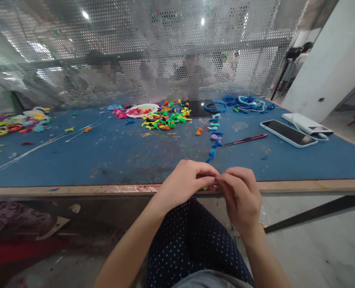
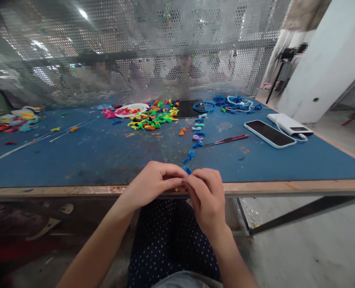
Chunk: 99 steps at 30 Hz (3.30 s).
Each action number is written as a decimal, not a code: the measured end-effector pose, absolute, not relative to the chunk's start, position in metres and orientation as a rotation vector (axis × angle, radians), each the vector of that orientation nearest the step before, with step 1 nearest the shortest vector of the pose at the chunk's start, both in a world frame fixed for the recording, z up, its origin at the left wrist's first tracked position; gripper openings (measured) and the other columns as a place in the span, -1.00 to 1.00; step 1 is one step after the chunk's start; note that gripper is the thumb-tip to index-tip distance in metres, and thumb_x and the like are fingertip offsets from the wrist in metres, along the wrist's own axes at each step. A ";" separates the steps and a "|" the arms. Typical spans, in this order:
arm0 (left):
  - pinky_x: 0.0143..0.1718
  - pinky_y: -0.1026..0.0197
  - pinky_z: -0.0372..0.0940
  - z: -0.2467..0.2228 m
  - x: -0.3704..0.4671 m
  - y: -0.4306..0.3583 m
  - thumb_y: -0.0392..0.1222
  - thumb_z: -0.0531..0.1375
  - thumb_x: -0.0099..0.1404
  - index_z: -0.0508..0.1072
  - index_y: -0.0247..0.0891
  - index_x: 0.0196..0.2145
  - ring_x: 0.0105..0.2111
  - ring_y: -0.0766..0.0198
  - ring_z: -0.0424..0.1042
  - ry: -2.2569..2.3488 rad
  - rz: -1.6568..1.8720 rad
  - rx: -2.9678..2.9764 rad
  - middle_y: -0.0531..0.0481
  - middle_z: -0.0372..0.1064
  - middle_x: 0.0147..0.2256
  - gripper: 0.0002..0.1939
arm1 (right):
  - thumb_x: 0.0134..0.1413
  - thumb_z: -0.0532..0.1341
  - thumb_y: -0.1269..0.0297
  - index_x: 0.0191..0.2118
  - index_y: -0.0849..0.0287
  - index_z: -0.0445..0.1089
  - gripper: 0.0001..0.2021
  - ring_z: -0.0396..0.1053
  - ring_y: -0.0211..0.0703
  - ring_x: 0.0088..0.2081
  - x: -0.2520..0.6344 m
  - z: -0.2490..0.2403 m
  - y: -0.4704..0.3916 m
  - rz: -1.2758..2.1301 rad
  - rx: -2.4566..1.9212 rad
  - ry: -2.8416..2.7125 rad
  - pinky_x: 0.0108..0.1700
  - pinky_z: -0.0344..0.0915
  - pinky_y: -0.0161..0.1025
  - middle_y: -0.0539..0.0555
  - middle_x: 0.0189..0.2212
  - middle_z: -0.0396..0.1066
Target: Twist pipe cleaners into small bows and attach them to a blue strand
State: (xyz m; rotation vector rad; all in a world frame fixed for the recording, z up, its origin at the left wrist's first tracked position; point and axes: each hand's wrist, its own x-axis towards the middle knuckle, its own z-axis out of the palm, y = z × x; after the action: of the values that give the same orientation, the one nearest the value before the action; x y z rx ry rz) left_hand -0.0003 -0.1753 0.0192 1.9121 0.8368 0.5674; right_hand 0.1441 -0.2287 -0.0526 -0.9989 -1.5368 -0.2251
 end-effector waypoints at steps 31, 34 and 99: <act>-0.10 0.19 0.23 -0.010 -0.004 -0.202 -0.26 0.10 0.34 0.46 -0.21 -0.33 -0.13 0.20 0.32 1.100 1.272 2.189 -0.06 0.32 -0.21 -0.86 | 0.20 0.13 0.42 -0.32 0.17 0.40 -0.89 0.40 -0.20 -0.39 0.133 -0.042 -0.225 -0.022 -1.099 -1.598 -0.33 0.31 -0.26 0.06 -0.43 0.48; -0.03 0.17 0.21 -0.009 -0.007 -0.198 -0.28 0.15 0.30 0.47 -0.21 -0.34 -0.04 0.19 0.28 1.168 1.442 2.111 -0.08 0.24 -0.10 -0.90 | 0.18 0.14 0.45 -0.35 0.16 0.38 -0.88 0.38 -0.21 -0.39 0.132 -0.042 -0.225 -0.015 -1.096 -1.547 -0.33 0.30 -0.28 0.04 -0.45 0.44; -0.05 0.15 0.37 -0.013 0.017 -0.199 -0.28 0.35 0.12 0.44 -0.10 -0.11 -0.27 0.23 0.56 0.855 1.609 1.918 0.10 0.57 -0.29 -0.64 | 0.12 0.23 0.49 -0.24 0.19 0.48 -0.87 0.30 -0.19 -0.37 0.139 -0.033 -0.232 -0.288 -1.137 -1.478 -0.35 0.26 -0.21 0.06 -0.42 0.40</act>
State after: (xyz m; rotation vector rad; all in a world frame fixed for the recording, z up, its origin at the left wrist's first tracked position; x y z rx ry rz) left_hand 0.0168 -0.1994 -0.0132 1.9181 0.8554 1.6092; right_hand 0.1391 -0.2321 -0.0328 -1.1367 -1.4782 -0.2880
